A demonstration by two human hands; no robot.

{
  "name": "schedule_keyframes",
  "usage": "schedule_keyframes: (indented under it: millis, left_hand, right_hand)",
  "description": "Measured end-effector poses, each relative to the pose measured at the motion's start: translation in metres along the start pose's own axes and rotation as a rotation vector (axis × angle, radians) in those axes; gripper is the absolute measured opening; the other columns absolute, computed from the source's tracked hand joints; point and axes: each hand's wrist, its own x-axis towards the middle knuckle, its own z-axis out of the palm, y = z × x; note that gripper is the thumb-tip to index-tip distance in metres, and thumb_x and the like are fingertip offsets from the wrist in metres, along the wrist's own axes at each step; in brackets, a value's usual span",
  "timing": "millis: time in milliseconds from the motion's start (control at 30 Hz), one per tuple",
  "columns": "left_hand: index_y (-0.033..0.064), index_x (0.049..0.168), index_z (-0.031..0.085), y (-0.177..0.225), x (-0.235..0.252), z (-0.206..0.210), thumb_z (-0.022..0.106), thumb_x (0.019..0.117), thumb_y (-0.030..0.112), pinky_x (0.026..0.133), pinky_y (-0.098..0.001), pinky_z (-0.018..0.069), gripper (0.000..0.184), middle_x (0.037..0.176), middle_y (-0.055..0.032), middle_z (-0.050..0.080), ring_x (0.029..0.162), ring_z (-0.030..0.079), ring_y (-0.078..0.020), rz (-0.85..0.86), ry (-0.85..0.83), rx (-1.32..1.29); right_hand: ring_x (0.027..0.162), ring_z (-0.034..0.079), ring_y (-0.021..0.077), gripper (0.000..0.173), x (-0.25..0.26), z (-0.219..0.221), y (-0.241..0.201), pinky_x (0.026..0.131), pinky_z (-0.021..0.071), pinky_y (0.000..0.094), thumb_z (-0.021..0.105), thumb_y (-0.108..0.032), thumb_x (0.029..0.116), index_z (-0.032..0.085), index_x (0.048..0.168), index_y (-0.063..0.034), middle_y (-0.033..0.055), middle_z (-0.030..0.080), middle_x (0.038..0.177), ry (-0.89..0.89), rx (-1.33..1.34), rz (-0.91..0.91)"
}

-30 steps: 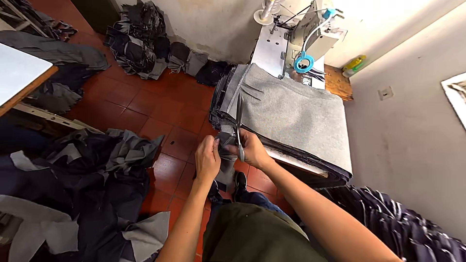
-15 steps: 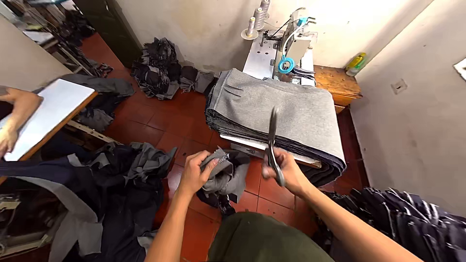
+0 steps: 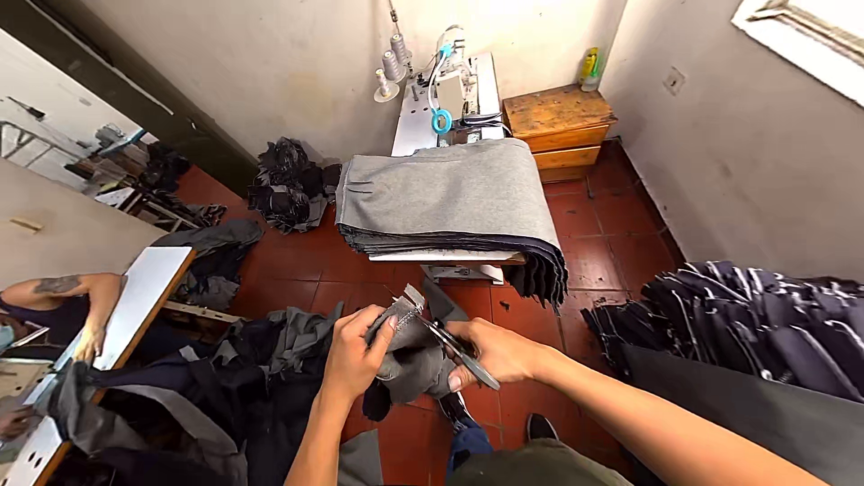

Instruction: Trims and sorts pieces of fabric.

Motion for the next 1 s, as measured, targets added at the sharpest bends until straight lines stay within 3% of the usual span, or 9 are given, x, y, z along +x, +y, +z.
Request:
schedule_keyframes:
  millis: [267,467,567,633,667,700,833,933,1000]
  left_hand:
    - [0.0059,0.087,0.072,0.024,0.003,0.026,0.056,0.1015,0.03,0.063,-0.0183,0.0516,0.033,0.071,0.0015,0.066,0.065,0.06,0.0003,-0.014,-0.017,-0.044]
    - [0.0063,0.087,0.073,0.019,0.009,0.024,0.058,0.0999,0.031,0.063,-0.0195,0.0531,0.032,0.071,0.003,0.067,0.065,0.061,0.0009,-0.004,-0.004,-0.095]
    - [0.0089,0.087,0.072,0.023,0.02,0.01,0.058,0.0993,0.031,0.063,-0.0217,0.0545,0.029,0.071,0.0057,0.066,0.065,0.061,0.0011,0.031,-0.053,-0.109]
    - [0.0093,0.087,0.071,0.03,0.036,0.006,0.058,0.1,0.028,0.059,-0.0186,0.0519,0.026,0.07,0.0068,0.063,0.062,0.059,0.0017,0.082,-0.08,-0.136]
    - [0.0088,0.087,0.07,0.035,0.045,0.007,0.058,0.1004,0.026,0.058,-0.017,0.0503,0.025,0.069,0.0067,0.063,0.061,0.057,0.0022,0.11,-0.079,-0.151]
    - [0.008,0.088,0.07,0.038,0.053,0.01,0.059,0.1006,0.024,0.058,-0.0158,0.049,0.023,0.069,0.0065,0.062,0.061,0.056,0.0025,0.135,-0.065,-0.167]
    - [0.0078,0.097,0.071,0.03,0.059,0.024,0.062,0.1004,0.021,0.065,-0.0178,0.054,0.016,0.079,0.0055,0.067,0.069,0.061,0.0007,0.087,0.071,-0.408]
    - [0.0113,0.118,0.068,-0.013,0.038,0.053,0.073,0.0905,0.031,0.083,-0.0314,0.0612,0.034,0.102,0.0013,0.074,0.092,0.071,-0.0091,-0.076,-0.173,-0.794]
    - [0.0024,0.115,0.07,-0.04,0.015,0.095,0.072,0.0912,0.02,0.088,-0.0371,0.0607,0.029,0.104,-0.0052,0.075,0.096,0.072,-0.0138,-0.155,-0.372,-0.865]
  right_hand:
    - [0.07,0.057,0.0161,0.072,-0.035,-0.003,0.015,0.065,0.0471,0.0395,0.072,-0.074,0.077,0.062,0.103,-0.008,0.0035,0.058,0.079,0.076,-0.007,0.014]
    - [0.056,0.054,0.0138,0.06,-0.059,0.001,0.021,0.056,0.0456,0.038,0.072,-0.066,0.0833,0.065,0.082,-0.007,0.0014,0.055,0.063,0.316,-0.084,-0.031]
    - [0.061,0.059,0.0102,0.054,-0.071,0.001,0.018,0.058,0.0501,0.0342,0.076,-0.06,0.0824,0.07,0.086,-0.0057,0.0011,0.063,0.068,0.644,-0.108,-0.193]
    - [0.085,0.069,0.0104,0.068,-0.063,-0.013,-0.01,0.075,0.0585,0.0364,0.078,-0.065,0.0763,0.067,0.11,-0.0075,0.0009,0.073,0.093,0.7,-0.131,-0.233]
    - [0.095,0.069,0.0149,0.078,-0.056,-0.021,-0.034,0.083,0.0582,0.0406,0.082,-0.062,0.0721,0.063,0.122,-0.005,0.0049,0.073,0.105,0.674,-0.111,-0.22]
    - [0.091,0.068,0.0186,0.077,-0.045,-0.027,-0.057,0.079,0.0571,0.0423,0.087,-0.052,0.0702,0.062,0.122,-0.0009,0.0092,0.072,0.102,0.663,-0.083,-0.225]
    - [0.062,0.054,0.0129,0.033,-0.007,-0.054,-0.094,0.057,0.0454,0.0332,0.087,-0.021,0.079,0.061,0.09,-0.0045,0.0033,0.057,0.071,0.582,-0.06,-0.157]
    - [0.059,0.053,0.0077,0.028,-0.006,-0.061,-0.111,0.055,0.0442,0.026,0.086,-0.01,0.0758,0.06,0.086,-0.0051,0.0003,0.056,0.068,0.662,-0.005,-0.288]
    - [0.062,0.056,0.0064,0.026,-0.014,-0.066,-0.129,0.056,0.0465,0.0252,0.083,-0.006,0.075,0.06,0.088,-0.004,0.0004,0.059,0.071,0.764,-0.068,-0.36]
